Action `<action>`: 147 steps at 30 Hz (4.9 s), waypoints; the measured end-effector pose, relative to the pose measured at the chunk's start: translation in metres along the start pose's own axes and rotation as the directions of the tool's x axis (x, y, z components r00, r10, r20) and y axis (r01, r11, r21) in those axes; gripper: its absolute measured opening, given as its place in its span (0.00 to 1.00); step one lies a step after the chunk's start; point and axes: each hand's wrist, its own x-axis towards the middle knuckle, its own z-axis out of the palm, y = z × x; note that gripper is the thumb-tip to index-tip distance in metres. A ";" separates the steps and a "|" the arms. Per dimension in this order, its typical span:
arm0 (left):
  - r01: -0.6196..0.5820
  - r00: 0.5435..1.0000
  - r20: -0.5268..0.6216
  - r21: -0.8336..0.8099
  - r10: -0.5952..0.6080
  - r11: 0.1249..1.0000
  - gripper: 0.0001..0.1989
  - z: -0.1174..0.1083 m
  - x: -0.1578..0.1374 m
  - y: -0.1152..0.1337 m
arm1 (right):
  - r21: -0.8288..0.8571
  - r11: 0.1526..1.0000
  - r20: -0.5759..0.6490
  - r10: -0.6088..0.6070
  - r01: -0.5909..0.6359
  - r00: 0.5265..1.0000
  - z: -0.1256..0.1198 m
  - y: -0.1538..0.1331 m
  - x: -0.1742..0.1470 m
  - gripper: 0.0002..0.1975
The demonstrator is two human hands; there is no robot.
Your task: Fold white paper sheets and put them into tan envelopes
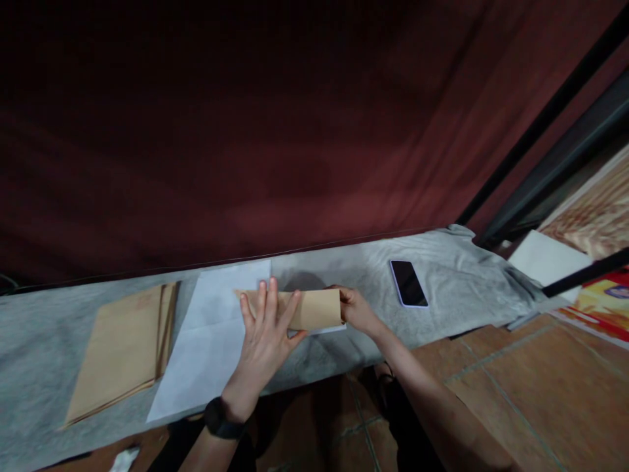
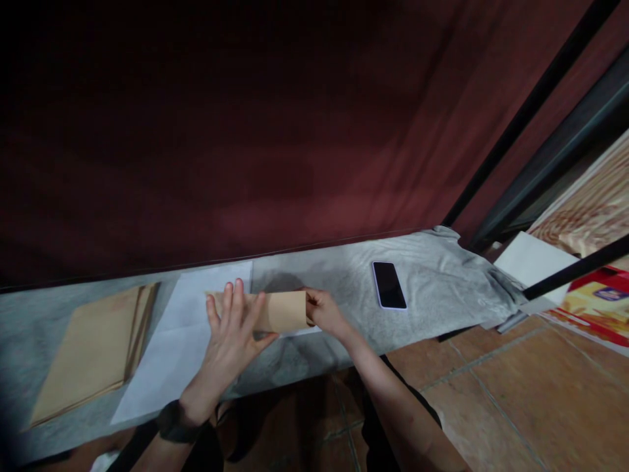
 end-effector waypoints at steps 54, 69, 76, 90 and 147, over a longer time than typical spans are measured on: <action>0.034 0.984 0.170 0.084 -0.048 0.996 0.46 -0.003 -0.005 -0.050 | -0.089 0.992 -0.246 0.070 -0.094 0.967 -0.013 0.002 -0.017 0.17; 0.122 0.924 0.360 0.052 -0.132 0.991 0.55 0.005 -0.030 -0.100 | -0.840 0.351 -0.351 0.230 -0.413 0.908 0.013 0.033 -0.016 0.24; 0.160 0.900 0.405 0.036 -0.160 0.987 0.55 0.008 -0.036 -0.103 | -0.777 0.486 -0.361 0.179 -0.401 0.915 0.007 0.048 -0.015 0.14; 0.206 0.892 0.413 -0.008 -0.184 0.979 0.57 0.011 -0.033 -0.101 | -0.089 0.996 -0.536 -0.075 0.032 0.841 -0.035 0.035 0.006 0.13; -0.028 0.965 0.255 -0.136 0.063 0.990 0.50 0.034 0.011 -0.022 | 0.337 0.919 -0.324 0.316 -0.203 0.892 -0.004 0.030 -0.005 0.14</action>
